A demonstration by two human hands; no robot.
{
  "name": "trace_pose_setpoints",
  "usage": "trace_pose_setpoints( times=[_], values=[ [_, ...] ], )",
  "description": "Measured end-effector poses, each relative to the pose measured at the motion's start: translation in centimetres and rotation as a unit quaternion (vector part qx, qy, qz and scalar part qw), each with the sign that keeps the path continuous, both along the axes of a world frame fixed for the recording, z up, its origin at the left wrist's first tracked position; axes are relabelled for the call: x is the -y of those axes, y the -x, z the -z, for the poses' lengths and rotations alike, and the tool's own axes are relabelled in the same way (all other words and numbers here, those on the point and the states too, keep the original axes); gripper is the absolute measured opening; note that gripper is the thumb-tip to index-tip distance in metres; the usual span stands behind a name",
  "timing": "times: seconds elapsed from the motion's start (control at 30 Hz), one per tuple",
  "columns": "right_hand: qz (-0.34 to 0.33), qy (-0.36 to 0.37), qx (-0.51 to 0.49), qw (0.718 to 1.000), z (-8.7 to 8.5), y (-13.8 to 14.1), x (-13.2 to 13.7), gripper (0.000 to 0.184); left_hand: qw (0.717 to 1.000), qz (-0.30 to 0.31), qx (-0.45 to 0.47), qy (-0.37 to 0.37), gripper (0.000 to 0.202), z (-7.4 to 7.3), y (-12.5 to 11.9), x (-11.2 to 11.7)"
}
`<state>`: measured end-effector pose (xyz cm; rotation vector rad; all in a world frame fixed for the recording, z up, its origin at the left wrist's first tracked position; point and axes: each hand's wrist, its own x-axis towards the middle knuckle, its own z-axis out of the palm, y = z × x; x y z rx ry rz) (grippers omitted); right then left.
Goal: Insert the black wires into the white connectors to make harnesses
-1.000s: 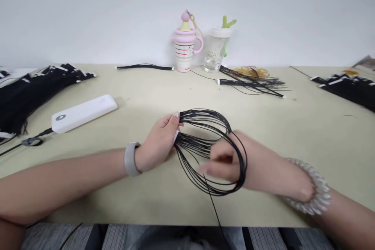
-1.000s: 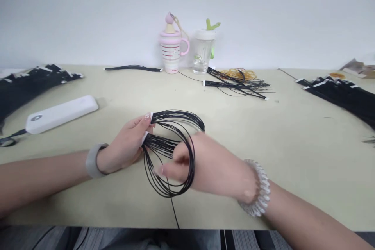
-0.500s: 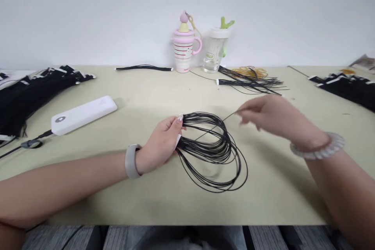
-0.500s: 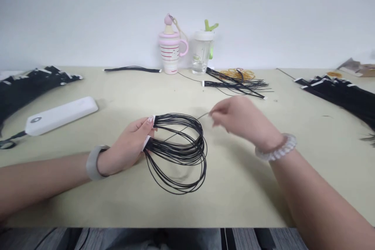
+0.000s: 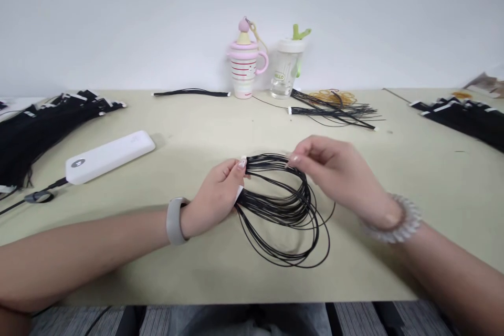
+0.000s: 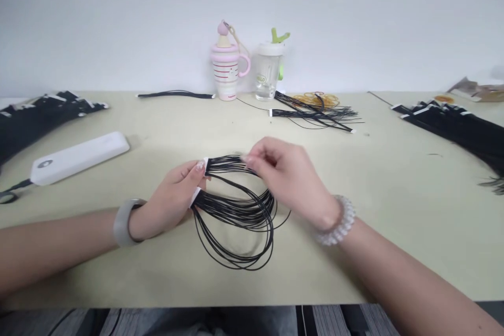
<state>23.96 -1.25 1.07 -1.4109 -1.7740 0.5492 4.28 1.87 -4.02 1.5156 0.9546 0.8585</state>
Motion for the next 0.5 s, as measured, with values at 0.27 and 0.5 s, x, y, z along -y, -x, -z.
trace_pose_setpoints(
  times=[0.27,0.5],
  values=[
    [-0.074,-0.035,0.208,0.975,1.2,1.8,0.5,0.020,0.994,0.013,-0.072,-0.079,0.039,-0.9,-0.1,0.4],
    [-0.080,-0.031,0.240,0.967,1.5,1.9,0.5,0.022,0.987,0.025,-0.106,-0.118,0.038,-0.8,0.0,0.4]
  ],
)
